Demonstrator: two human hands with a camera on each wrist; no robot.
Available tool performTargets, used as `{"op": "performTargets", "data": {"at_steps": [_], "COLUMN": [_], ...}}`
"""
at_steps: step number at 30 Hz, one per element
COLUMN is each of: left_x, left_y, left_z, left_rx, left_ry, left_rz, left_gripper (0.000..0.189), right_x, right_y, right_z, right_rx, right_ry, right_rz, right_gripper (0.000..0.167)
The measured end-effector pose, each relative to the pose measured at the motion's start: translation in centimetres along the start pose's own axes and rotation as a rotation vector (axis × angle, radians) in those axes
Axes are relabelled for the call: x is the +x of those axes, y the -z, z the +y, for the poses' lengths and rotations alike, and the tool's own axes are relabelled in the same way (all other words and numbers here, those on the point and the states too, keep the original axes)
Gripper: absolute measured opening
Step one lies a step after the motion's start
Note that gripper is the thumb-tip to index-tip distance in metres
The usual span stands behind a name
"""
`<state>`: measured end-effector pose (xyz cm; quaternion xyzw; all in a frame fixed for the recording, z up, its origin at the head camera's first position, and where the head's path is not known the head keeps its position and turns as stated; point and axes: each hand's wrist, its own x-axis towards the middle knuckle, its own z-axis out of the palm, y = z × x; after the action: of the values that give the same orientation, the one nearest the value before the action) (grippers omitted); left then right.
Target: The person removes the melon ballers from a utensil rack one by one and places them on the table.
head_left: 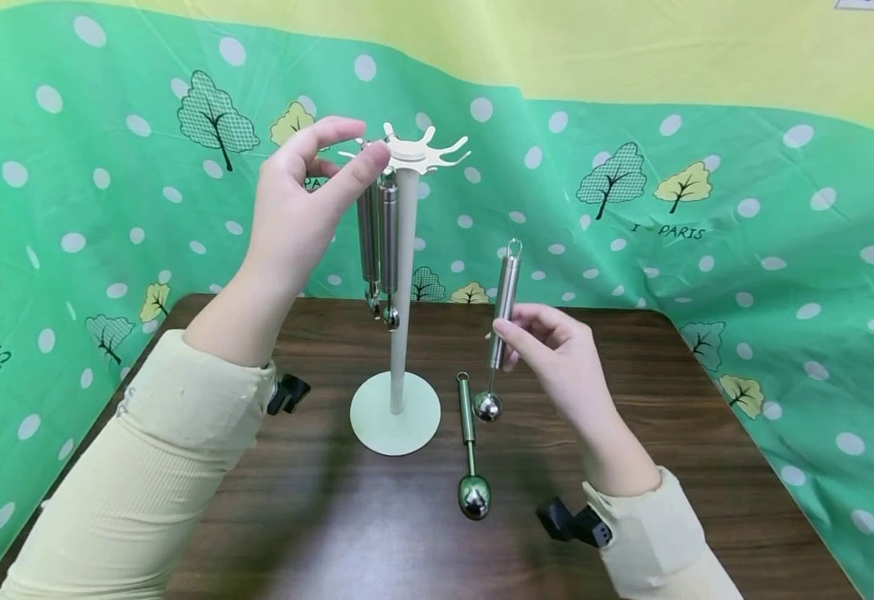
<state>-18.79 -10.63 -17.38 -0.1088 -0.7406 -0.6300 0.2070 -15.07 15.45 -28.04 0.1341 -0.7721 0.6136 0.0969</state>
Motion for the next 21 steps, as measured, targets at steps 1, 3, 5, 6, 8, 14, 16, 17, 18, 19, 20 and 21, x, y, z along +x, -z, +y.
{"op": "performTargets", "data": {"at_steps": [1,3,5,6,8,14,16,17,18,19,20,21], "left_x": [0.0,0.0,0.0,0.0,-0.1,-0.1,-0.1,-0.1,-0.1,-0.1,-0.1,-0.1], "left_y": [-0.1,-0.2,-0.2,-0.2,-0.2,-0.3,-0.3,-0.3,-0.4,-0.4,-0.4,-0.4], "left_z": [0.0,0.0,0.0,0.0,-0.1,-0.2,-0.2,-0.2,-0.2,-0.2,-0.1,-0.1], "left_rx": [0.001,0.005,0.011,0.013,0.018,0.029,0.029,0.032,0.034,0.037,0.041,0.046], "left_ry": [0.0,-0.004,-0.009,-0.013,-0.022,-0.054,-0.055,-0.058,-0.059,-0.061,-0.063,-0.064], "left_rz": [0.001,0.004,0.011,0.014,0.021,0.025,0.025,0.025,0.024,0.023,0.022,0.021], "left_gripper": [0.038,0.037,0.037,0.037,0.037,0.037,0.037,0.037,0.037,0.037,0.036,0.036], "right_x": [-0.3,-0.8,-1.3,-1.6,-2.0,-2.7,-2.8,-2.9,-3.0,-3.1,-3.2,-3.3], "right_y": [0.1,0.2,0.3,0.3,0.4,0.6,0.8,0.8,0.9,0.9,1.0,1.0], "right_z": [0.5,1.4,2.2,2.5,3.2,5.4,6.0,6.3,6.6,6.9,7.2,7.5], "right_rx": [0.0,0.0,0.009,0.018,0.036,0.073,0.078,0.083,0.085,0.086,0.087,0.085], "right_ry": [-0.018,-0.054,-0.086,-0.1,-0.131,-0.232,-0.261,-0.277,-0.292,-0.304,-0.316,-0.328], "right_rz": [0.004,0.014,0.03,0.035,0.052,0.105,0.11,0.111,0.113,0.113,0.114,0.115], "right_gripper": [0.018,0.019,0.02,0.021,0.021,0.013,0.01,0.009,0.008,0.007,0.007,0.007]}}
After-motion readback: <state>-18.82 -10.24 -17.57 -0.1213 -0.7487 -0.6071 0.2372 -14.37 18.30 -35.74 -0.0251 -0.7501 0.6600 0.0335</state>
